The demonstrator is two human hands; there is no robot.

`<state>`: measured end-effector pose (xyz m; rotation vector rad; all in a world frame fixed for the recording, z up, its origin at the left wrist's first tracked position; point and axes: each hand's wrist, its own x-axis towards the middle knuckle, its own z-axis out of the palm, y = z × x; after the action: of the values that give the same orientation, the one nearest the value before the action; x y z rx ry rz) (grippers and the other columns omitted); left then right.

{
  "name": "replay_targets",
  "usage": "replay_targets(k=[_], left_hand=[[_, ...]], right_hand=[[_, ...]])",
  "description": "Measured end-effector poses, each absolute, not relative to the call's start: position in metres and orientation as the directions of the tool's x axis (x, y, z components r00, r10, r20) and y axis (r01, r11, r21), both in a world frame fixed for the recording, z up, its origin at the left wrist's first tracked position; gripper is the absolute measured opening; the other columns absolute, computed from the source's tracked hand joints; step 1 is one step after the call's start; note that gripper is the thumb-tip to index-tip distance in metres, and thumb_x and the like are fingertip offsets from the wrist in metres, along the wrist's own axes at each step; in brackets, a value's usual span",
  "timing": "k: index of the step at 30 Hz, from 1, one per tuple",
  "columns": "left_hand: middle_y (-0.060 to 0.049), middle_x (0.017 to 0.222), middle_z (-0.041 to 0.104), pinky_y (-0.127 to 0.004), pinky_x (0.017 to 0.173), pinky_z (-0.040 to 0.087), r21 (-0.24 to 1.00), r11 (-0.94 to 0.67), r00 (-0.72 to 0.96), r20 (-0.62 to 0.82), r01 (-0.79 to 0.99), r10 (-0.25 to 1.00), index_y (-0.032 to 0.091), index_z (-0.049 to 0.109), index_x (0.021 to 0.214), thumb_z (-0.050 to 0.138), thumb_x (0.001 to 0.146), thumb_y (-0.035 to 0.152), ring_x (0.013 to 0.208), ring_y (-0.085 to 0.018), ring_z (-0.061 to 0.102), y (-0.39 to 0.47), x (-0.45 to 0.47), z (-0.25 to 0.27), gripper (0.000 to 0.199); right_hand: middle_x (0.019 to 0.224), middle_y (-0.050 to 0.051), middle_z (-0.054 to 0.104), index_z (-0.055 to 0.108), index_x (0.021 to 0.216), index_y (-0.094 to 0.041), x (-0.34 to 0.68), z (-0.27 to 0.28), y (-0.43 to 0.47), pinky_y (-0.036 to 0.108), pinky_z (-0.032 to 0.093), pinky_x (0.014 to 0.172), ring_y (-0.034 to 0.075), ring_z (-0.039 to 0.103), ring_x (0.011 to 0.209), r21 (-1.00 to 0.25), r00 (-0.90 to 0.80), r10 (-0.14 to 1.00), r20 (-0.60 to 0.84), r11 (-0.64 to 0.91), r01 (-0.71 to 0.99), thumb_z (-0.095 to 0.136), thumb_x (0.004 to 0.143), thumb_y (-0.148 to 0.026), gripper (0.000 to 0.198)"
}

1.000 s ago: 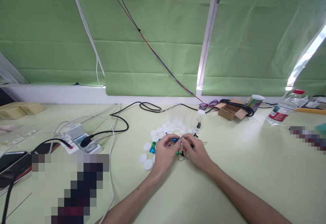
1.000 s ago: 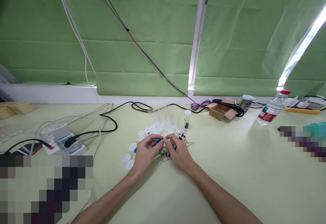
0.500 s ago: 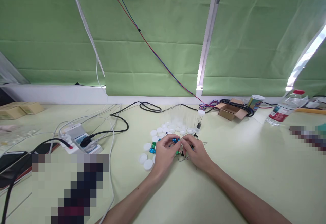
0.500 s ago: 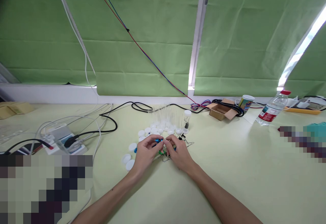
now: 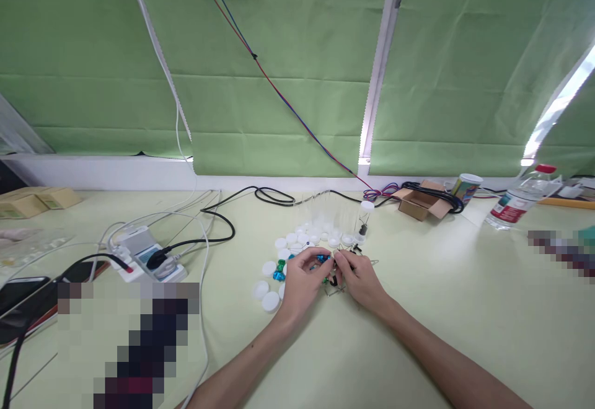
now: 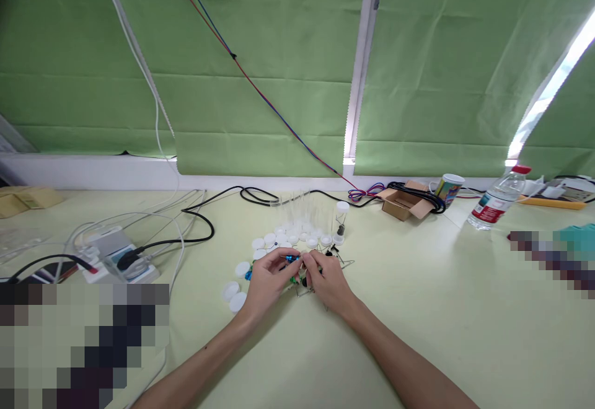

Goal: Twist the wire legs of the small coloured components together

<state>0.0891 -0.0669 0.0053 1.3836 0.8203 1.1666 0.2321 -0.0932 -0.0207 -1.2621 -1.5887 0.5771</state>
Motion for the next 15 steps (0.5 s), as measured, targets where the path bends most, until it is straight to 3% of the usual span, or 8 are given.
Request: replay_targets(k=[5,11,15], left_hand=[[-0.004,0.074,0.067,-0.027,0.062,0.051,0.977,-0.17,0.259,0.198,-0.126,0.945,0.017,0.068,0.081,0.074,0.071,0.034,0.062,-0.015,0.062,-0.0669,0.0889,0.0052,0.02],[-0.001,0.073,0.066,-0.027,0.062,0.051,0.974,-0.154,0.225,0.189,-0.167,0.956,0.017,0.067,0.082,0.074,0.07,0.033,0.055,-0.013,0.06,-0.0646,0.0875,0.0065,0.021],[-0.001,0.072,0.066,-0.027,0.061,0.051,0.973,-0.156,0.231,0.193,-0.169,0.954,0.017,0.067,0.082,0.074,0.071,0.031,0.055,-0.012,0.06,-0.0642,0.0869,0.006,0.02]], right_hand=[[0.054,-0.001,0.06,0.052,0.066,-0.022,0.2317,-0.0189,-0.0935,0.026,0.044,0.059,0.015,0.057,0.052,-0.826,0.035,0.916,0.4,0.344,0.446,0.034,0.101,-0.044,0.045],[0.058,-0.003,0.062,0.056,0.093,-0.022,0.2301,-0.0155,-0.0964,0.027,0.045,0.061,0.016,0.056,0.053,-0.829,0.02,0.912,0.411,0.364,0.425,0.043,0.098,-0.044,0.026],[0.059,-0.002,0.062,0.055,0.092,-0.022,0.2297,-0.0136,-0.0975,0.028,0.045,0.06,0.016,0.056,0.052,-0.834,0.003,0.914,0.405,0.368,0.41,0.042,0.098,-0.044,0.026]])
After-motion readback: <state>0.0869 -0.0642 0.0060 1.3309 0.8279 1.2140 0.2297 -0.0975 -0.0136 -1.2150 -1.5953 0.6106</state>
